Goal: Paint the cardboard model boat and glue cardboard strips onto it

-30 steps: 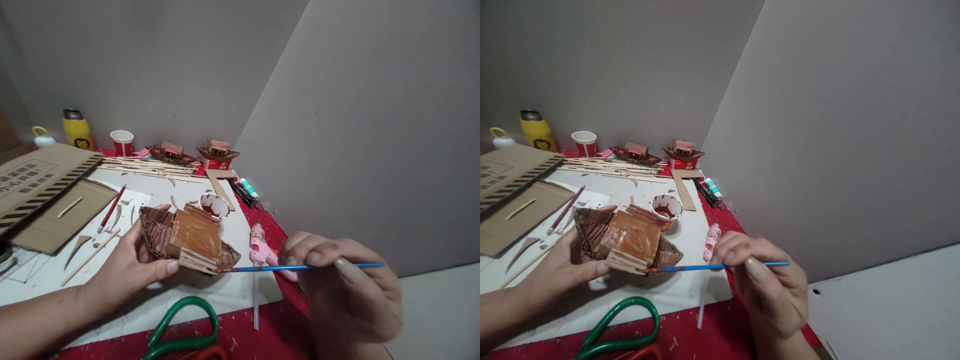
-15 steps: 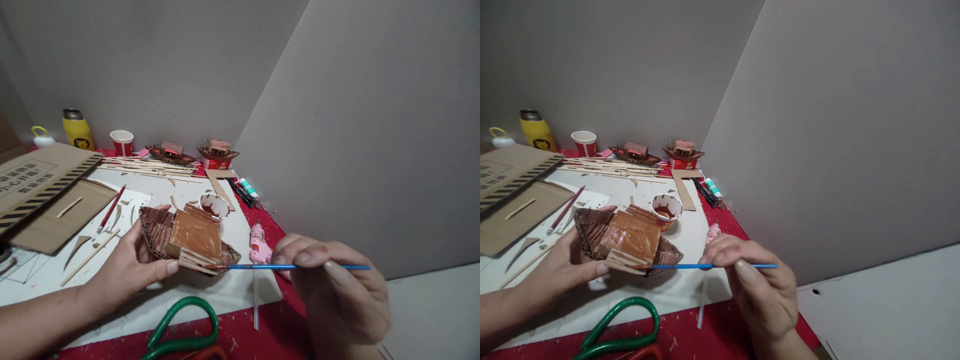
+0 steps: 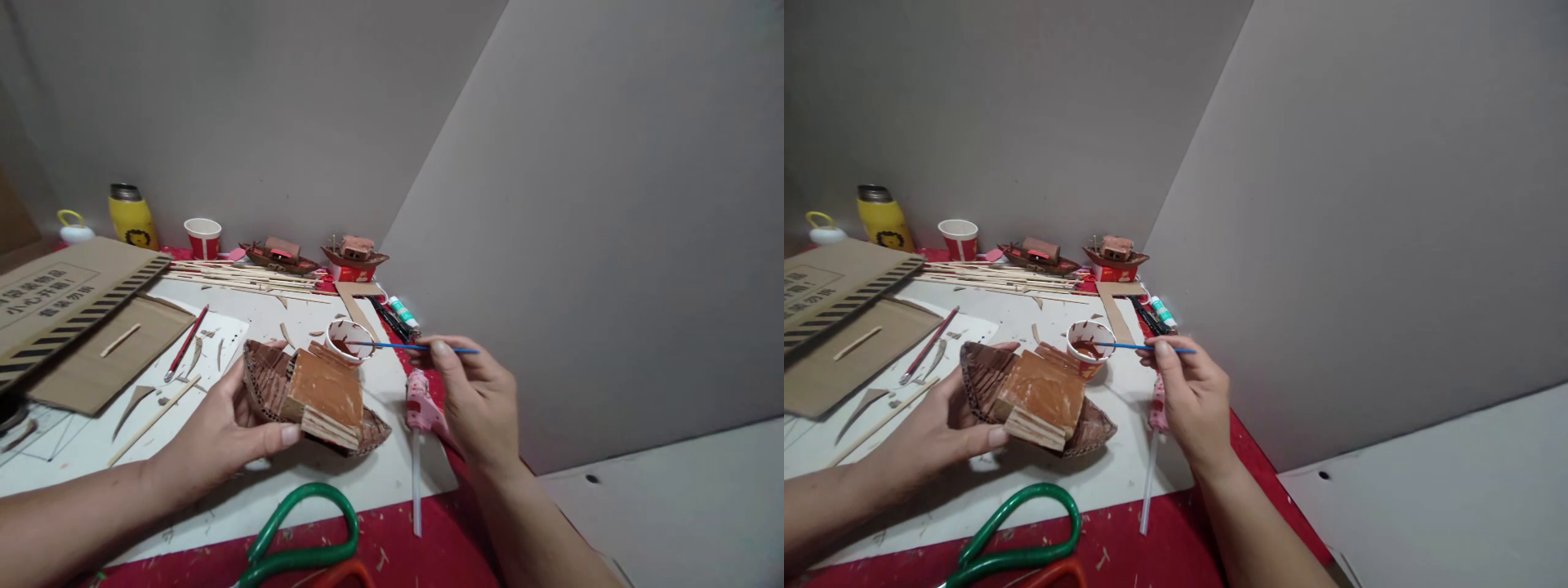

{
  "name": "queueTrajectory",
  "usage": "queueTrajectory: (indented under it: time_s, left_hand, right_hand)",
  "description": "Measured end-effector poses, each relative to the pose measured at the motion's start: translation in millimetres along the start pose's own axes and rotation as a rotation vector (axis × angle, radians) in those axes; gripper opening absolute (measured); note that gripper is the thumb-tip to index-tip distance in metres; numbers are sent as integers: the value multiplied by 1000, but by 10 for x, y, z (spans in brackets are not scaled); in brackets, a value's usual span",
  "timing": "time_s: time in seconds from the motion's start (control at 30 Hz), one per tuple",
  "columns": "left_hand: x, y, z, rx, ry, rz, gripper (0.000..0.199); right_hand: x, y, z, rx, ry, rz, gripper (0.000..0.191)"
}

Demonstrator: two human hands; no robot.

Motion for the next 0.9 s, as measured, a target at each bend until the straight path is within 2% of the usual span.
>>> queueTrajectory:
  time_s: [0.13,0.3,0.4,0.63,0.8,0.9]
  left_hand:
    - [-34,-13,-2,-8,-48,43,80]
    - [-62,-23,-46,-19,-67,54,73]
    - [-59,-21,-53,-27,-63,50,71]
    - [-8,14,-4,-22,-42,26,75]
    - [27,35,13,-4,-19,5,77]
    - [29,42,15,-4,-26,4,78]
  right_hand:
    - [-208,103,35,35,-84,196,27]
    - [-404,155,32,66,-88,284,26]
    - [-392,152,2,59,-84,250,27]
    - [-81,126,29,34,-64,49,28]
    - [18,101,31,56,-43,-62,31]
    - [28,88,31,72,-57,-49,29]
Point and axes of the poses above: each hand's wrist, its own y-axis towards the middle knuckle, its own x-axis out of the back of the hand, z = x × y, the point moved 5 cm from there along y, towards the middle knuckle, and after that the axes turned 2 degrees about x, right-handed, at the moved point
